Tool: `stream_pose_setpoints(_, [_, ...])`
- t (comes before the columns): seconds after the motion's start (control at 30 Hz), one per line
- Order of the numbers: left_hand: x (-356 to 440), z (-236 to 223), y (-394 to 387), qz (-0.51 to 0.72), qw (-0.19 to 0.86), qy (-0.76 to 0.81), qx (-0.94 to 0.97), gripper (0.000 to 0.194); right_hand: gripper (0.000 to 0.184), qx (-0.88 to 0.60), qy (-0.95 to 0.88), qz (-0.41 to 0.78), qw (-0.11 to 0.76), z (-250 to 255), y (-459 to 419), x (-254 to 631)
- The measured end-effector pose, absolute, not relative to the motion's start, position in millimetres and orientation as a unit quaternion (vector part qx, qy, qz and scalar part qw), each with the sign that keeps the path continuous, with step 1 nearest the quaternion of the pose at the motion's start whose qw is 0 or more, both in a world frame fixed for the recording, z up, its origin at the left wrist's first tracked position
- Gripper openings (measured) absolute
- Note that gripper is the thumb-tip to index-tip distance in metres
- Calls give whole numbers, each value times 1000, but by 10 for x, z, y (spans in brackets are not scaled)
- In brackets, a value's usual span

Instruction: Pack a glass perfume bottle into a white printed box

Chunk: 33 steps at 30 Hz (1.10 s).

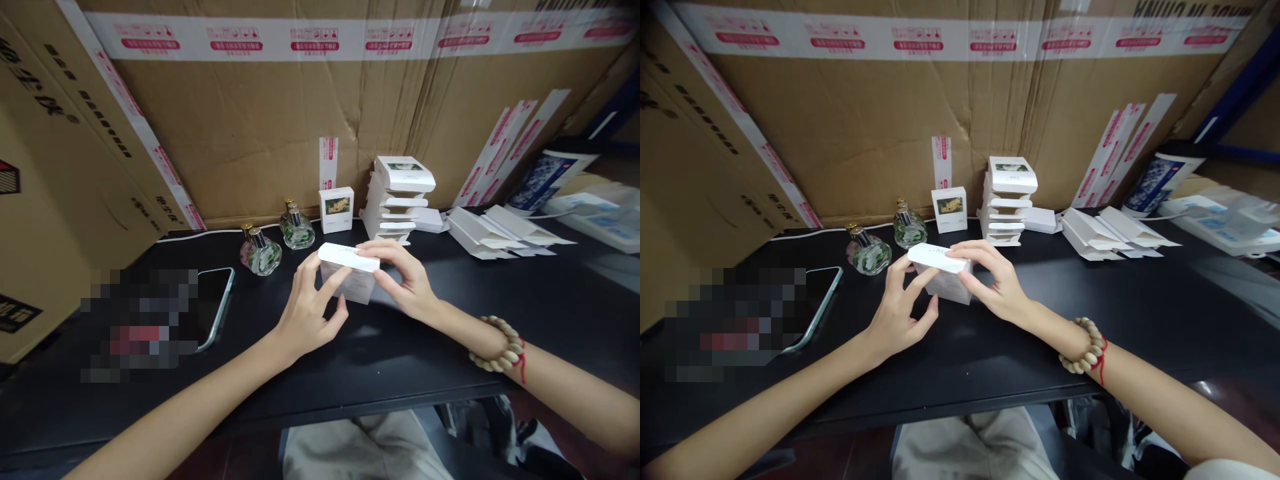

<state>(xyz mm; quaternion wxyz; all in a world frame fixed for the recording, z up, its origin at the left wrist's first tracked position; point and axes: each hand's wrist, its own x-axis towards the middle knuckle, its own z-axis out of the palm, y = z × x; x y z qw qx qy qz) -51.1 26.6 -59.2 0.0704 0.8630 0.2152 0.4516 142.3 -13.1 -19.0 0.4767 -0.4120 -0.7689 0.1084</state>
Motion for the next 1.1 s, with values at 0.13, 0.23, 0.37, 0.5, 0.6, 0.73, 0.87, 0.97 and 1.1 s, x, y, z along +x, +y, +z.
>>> stream_pose_setpoints(0.13, [-515, -553, 241, 446, 104, 213, 863, 49, 21, -435, -723, 175, 507, -212, -137, 1393])
stream_pose_setpoints(0.23, [-506, -552, 215, 453, 126, 213, 857, 50, 23, -431, -720, 187, 510, -219, -152, 1392])
stream_pose_setpoints(0.37, [-491, -578, 201, 479, 128, 223, 839, 46, 25, -421, -728, 200, 502, -210, -167, 1395])
stream_pose_setpoints(0.5, [-492, -564, 210, 488, 90, 216, 841, 44, 25, -413, -738, 211, 490, -196, -160, 1402])
stream_pose_setpoints(0.6, [-506, -537, 216, 468, 83, 204, 856, 44, 26, -405, -750, 207, 480, -200, -149, 1417])
stream_pose_setpoints(0.73, [-519, -526, 234, 458, 80, 200, 862, 46, 26, -404, -745, 225, 480, -218, -141, 1438])
stream_pose_setpoints(0.87, [-517, -531, 257, 457, 77, 199, 863, 46, 29, -408, -754, 217, 468, -219, -139, 1447])
stream_pose_setpoints(0.97, [-512, -524, 260, 456, 77, 199, 864, 47, 33, -416, -767, 181, 453, -227, -137, 1456])
stream_pose_setpoints(1.1, [-512, -497, 256, 452, 89, 201, 864, 43, 46, -409, -797, 139, 423, -287, -134, 1473])
